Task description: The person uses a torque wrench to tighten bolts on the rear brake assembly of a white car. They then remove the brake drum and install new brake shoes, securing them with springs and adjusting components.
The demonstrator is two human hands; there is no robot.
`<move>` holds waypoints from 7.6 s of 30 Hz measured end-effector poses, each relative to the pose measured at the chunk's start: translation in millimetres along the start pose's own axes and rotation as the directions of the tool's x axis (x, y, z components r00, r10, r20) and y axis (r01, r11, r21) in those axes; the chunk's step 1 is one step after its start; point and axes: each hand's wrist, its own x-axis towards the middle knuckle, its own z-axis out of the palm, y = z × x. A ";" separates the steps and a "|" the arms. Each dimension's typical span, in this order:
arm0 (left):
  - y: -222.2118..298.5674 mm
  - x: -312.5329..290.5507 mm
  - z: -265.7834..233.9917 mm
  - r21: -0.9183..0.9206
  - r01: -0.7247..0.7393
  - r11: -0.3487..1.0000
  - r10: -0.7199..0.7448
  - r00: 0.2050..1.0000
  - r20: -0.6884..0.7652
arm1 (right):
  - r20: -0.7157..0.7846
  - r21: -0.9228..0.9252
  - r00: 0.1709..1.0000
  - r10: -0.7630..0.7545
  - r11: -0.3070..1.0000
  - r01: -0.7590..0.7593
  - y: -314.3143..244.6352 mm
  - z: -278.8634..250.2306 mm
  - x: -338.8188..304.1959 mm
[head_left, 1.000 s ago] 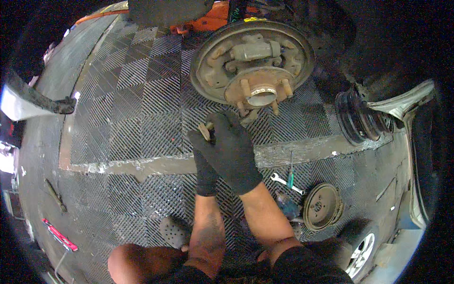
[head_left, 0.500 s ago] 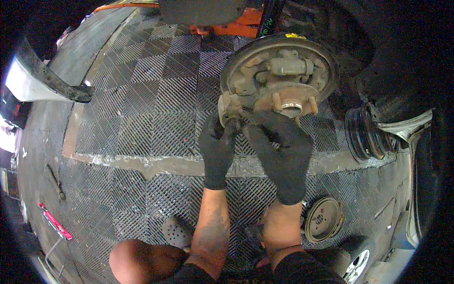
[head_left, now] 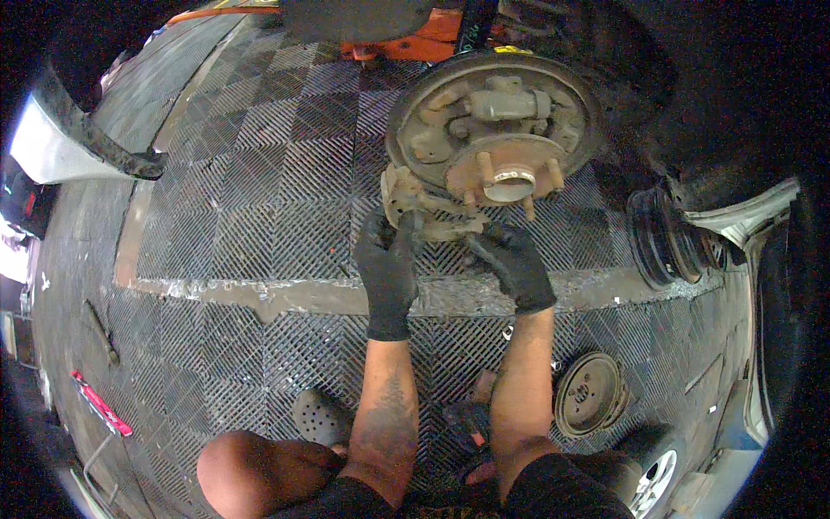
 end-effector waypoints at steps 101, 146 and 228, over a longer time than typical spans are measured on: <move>44.5 75.8 12.6 -0.211 -0.006 0.977 0.100 0.894 0.437 | -0.427 0.563 0.903 0.042 0.794 0.230 1.7 82.0 46.2; -33.3 142.9 -46.9 -0.435 0.159 0.886 0.073 0.880 0.469 | -0.288 -0.906 0.825 0.486 0.140 -0.398 84.3 -227.0 -184.8; 9.9 159.6 3.1 -0.043 0.304 0.952 -0.106 0.458 0.882 | 0.777 -0.613 0.614 -0.140 -0.389 0.687 -270.1 39.8 168.4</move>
